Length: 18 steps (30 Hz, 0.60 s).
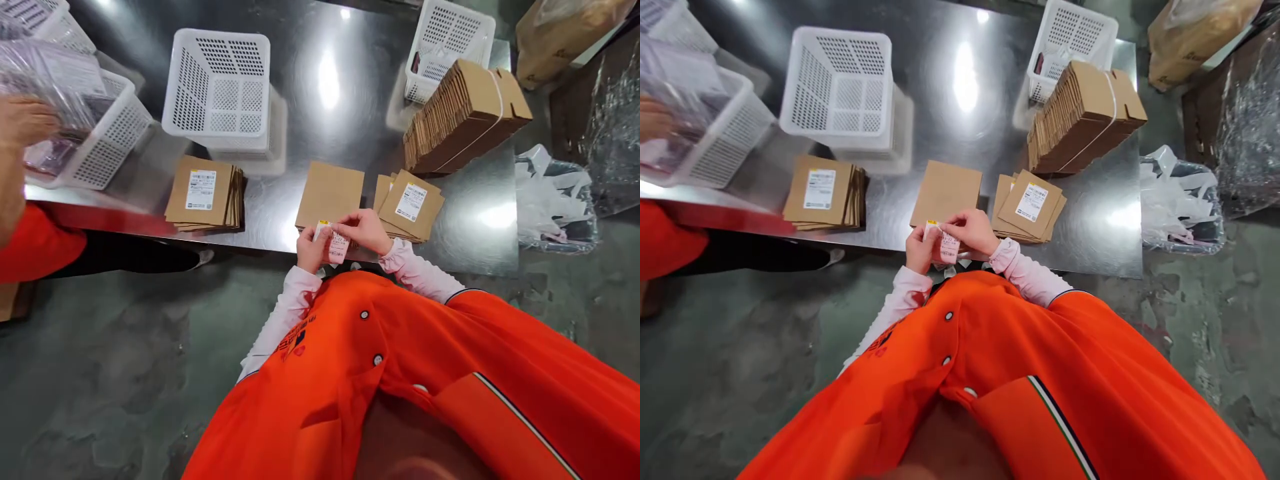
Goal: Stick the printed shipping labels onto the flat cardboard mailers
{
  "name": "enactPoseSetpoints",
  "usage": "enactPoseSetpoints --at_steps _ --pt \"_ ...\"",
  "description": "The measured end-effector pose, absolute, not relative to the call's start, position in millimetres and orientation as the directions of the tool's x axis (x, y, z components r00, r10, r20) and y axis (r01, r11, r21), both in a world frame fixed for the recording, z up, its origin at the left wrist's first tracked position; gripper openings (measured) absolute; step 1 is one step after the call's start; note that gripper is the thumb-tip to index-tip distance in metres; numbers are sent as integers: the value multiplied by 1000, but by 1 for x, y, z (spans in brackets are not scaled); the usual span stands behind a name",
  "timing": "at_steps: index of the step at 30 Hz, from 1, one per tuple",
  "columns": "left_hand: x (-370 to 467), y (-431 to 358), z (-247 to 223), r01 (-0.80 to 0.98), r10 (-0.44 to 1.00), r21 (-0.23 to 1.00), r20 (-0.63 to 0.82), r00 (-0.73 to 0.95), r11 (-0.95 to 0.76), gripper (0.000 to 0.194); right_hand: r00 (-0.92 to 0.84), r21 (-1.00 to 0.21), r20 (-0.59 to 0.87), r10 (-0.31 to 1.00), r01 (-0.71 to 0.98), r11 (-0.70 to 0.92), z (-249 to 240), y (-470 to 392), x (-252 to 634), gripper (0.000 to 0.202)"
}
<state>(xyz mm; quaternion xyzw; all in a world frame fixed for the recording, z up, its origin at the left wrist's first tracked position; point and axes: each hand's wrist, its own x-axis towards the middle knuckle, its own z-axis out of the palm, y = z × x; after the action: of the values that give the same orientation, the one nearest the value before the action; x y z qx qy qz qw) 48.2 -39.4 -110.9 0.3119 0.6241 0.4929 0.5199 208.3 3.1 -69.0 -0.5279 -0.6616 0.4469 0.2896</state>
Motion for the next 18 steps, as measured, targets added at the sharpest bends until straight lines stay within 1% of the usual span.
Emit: enactPoseSetpoints --at_steps 1,3,4,5,7,10,11,13,15,16,18 --pt "44 -40 -111 -140 893 905 -420 -161 401 35 -260 -892 -80 962 450 47 -74 10 206 19" --pt "30 -41 -112 -164 825 809 -560 81 565 47 -209 -860 -25 978 504 86 -86 34 202 16" --pt "23 -42 -114 -177 780 760 -601 174 625 54 -170 -834 2 985 544 96 -92 50 200 15" --pt "16 -42 -116 -193 744 720 -627 230 666 57 -122 -803 17 992 589 86 -99 69 199 15" --pt "5 -41 -122 -218 703 668 -663 260 711 58 -27 -739 8 1000 673 24 -113 106 197 16" --pt "-4 -43 -132 -233 681 640 -691 243 732 61 75 -644 -49 996 759 -89 -131 145 197 23" --pt "-5 -46 -134 -237 681 639 -692 240 732 61 86 -616 -60 994 781 -105 -136 151 198 27" --pt "-8 -57 -137 -249 691 645 -684 233 722 60 96 -572 -39 995 814 -101 -142 152 197 48" --pt "-13 -73 -136 -240 704 662 -670 234 710 58 38 -532 27 999 846 -18 -144 140 191 71" --pt "-17 -82 -135 -223 714 678 -660 235 700 57 -33 -507 51 998 860 54 -144 132 186 78" --pt "-28 -98 -129 -179 760 741 -609 226 647 54 -238 -457 48 970 858 234 -144 112 172 82"
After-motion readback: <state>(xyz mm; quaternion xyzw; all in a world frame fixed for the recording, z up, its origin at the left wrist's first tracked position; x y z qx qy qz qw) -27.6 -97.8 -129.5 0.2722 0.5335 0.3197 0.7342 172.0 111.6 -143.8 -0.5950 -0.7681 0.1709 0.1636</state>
